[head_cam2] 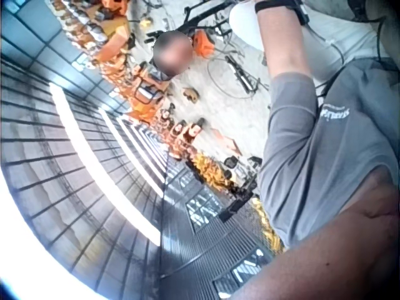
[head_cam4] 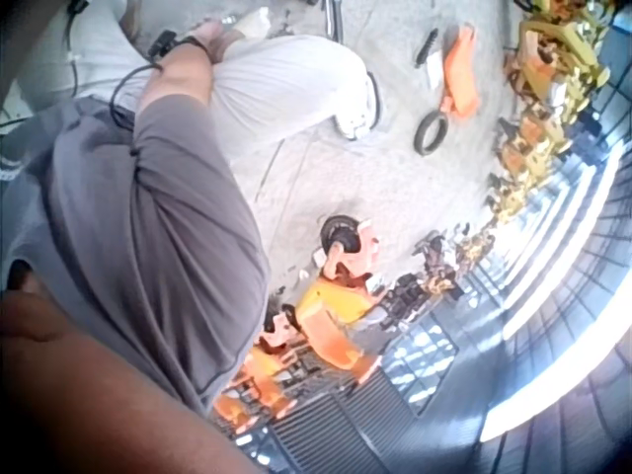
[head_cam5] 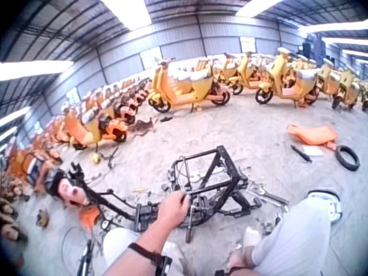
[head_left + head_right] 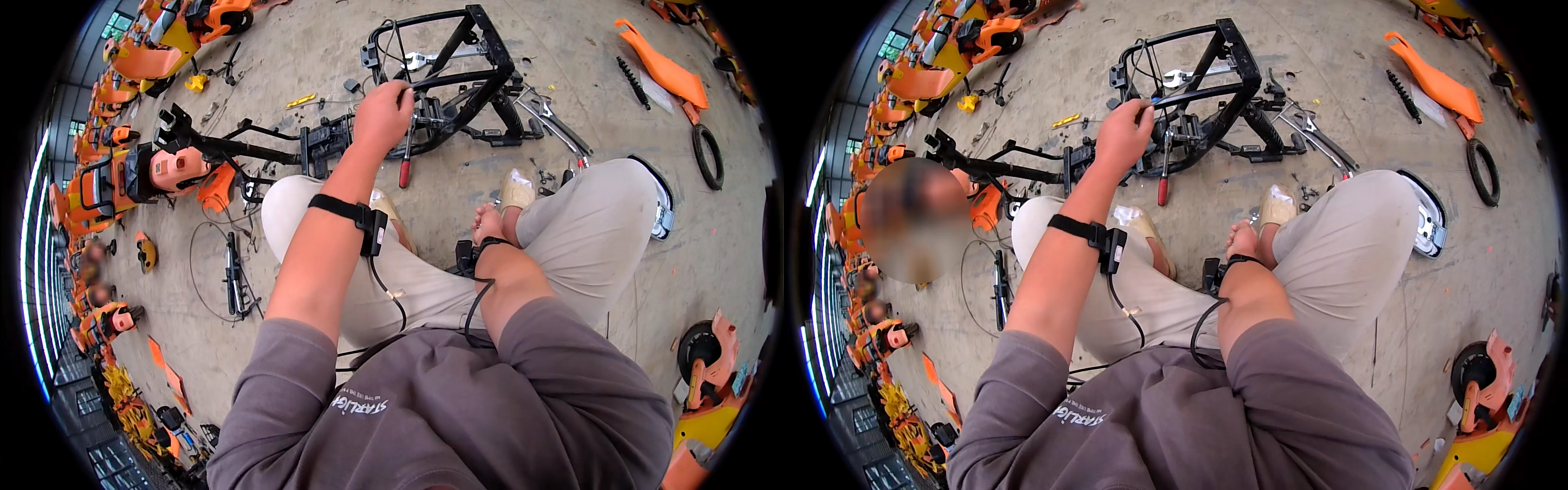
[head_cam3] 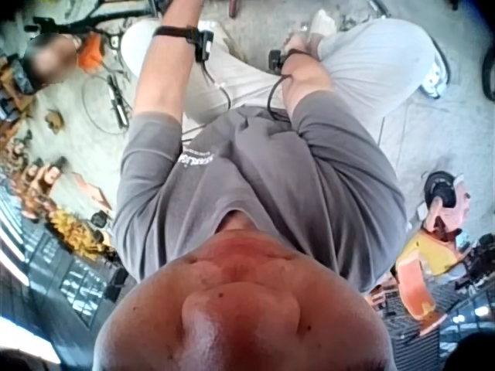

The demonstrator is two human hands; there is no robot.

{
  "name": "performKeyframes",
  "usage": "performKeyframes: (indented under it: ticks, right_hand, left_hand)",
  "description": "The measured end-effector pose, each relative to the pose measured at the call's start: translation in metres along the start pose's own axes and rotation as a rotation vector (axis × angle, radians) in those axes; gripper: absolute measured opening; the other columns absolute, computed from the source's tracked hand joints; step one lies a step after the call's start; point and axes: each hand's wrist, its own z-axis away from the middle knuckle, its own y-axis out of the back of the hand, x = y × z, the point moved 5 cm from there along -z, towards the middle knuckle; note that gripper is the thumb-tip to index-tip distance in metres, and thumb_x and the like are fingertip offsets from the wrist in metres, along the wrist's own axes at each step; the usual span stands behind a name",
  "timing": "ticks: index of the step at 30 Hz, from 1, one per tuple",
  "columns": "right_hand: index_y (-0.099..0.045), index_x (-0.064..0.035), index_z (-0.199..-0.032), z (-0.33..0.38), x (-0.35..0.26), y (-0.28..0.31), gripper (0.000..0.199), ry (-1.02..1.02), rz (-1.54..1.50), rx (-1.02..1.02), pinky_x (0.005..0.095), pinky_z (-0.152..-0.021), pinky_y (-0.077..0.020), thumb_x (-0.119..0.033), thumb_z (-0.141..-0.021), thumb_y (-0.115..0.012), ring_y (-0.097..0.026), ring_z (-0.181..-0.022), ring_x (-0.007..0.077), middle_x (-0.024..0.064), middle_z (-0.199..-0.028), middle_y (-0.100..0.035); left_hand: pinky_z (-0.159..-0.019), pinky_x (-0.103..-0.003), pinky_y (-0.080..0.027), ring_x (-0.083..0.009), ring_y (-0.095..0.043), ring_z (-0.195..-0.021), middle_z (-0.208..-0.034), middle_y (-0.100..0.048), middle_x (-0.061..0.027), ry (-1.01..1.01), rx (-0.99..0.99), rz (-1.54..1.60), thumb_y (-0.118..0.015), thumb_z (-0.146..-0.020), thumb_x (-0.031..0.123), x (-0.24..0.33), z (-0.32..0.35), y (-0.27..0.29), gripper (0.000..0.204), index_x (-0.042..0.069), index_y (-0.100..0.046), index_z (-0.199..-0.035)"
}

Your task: The person threads a wire through the frame of a motorcycle and attaches a connector to a cable using their hands.

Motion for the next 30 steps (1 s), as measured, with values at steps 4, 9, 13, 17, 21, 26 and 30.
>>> performKeyframes:
  ticks: [4,9,13,17,21,26,30]
  right_hand:
    - [-0.060,-0.0154,-0.106,-0.007,-0.004,0.014,0.022,0.018,0.092,-0.040,0.0412,-0.069,-0.0507,-0.037,-0.102,-0.055,-0.057,-0.073,0.0161,0.0022,-0.093,-0.063]
    - [-0.063,-0.0104,-0.102,-0.001,-0.027,0.011,0.028,0.452,0.468,0.249,0.0454,-0.076,-0.0510,-0.037,-0.100,-0.056,-0.062,-0.081,0.0264,0.0097,-0.093,-0.067]
    - [-0.065,-0.0063,-0.099,-0.004,-0.050,-0.017,0.033,0.689,0.923,0.259,0.0487,-0.081,-0.0511,-0.038,-0.099,-0.056,-0.066,-0.088,0.0347,0.0157,-0.093,-0.070]
    - [-0.064,-0.0064,-0.102,0.083,-0.044,-0.060,0.034,0.695,1.134,0.161,0.0520,-0.082,-0.0509,-0.039,-0.099,-0.054,-0.066,-0.094,0.0422,0.0218,-0.100,-0.070]
    - [-0.063,-0.0112,-0.111,0.096,-0.052,-0.065,0.030,0.632,1.245,0.116,0.0542,-0.085,-0.0512,-0.038,-0.100,-0.053,-0.065,-0.102,0.0438,0.0192,-0.107,-0.070]
    - [-0.063,-0.0100,-0.110,0.119,-0.048,-0.080,0.029,0.650,1.273,0.048,0.0553,-0.085,-0.0512,-0.036,-0.099,-0.054,-0.064,-0.101,0.0451,0.0211,-0.106,-0.069]
    - [-0.063,-0.0074,-0.104,0.110,-0.038,-0.082,0.030,0.659,1.203,0.062,0.0544,-0.085,-0.0501,-0.036,-0.099,-0.055,-0.063,-0.101,0.0472,0.0234,-0.105,-0.068]
  left_hand:
    - [-0.079,-0.045,-0.051,-0.0353,-0.065,-0.091,-0.091,-0.069,-0.0142,-0.193,0.014,-0.013,-0.064,-0.093,0.022,0.012,0.005,-0.011,0.019,0.005,-0.069,-0.099]
    - [-0.078,-0.045,-0.050,-0.0352,-0.064,-0.090,-0.088,-0.068,-0.0130,-0.298,-0.134,-0.074,-0.068,-0.091,0.024,0.015,0.017,-0.035,0.020,0.005,-0.070,-0.097]
    - [-0.077,-0.045,-0.050,-0.0352,-0.063,-0.087,-0.084,-0.067,-0.0122,-0.398,-0.207,-0.054,-0.067,-0.091,0.024,0.037,0.030,-0.065,0.018,0.007,-0.070,-0.093]
    - [-0.083,-0.044,-0.049,-0.0300,-0.062,-0.094,-0.089,-0.066,-0.0075,-0.373,-0.298,-0.138,-0.065,-0.092,0.027,0.004,0.055,-0.081,0.016,0.012,-0.069,-0.091]
    - [-0.085,-0.044,-0.050,-0.0286,-0.062,-0.098,-0.094,-0.069,-0.0045,-0.340,-0.465,-0.322,-0.064,-0.091,0.025,-0.002,0.063,-0.095,0.015,0.011,-0.070,-0.093]
    - [-0.088,-0.044,-0.053,-0.0296,-0.064,-0.105,-0.103,-0.072,-0.0077,-0.144,-0.753,-0.481,-0.064,-0.089,0.023,-0.031,0.081,-0.106,0.018,0.012,-0.073,-0.100]
    - [-0.091,-0.045,-0.056,-0.0344,-0.067,-0.111,-0.118,-0.072,-0.0117,0.210,-0.959,-0.601,-0.060,-0.089,0.010,-0.067,0.097,-0.122,0.028,0.008,-0.074,-0.113]
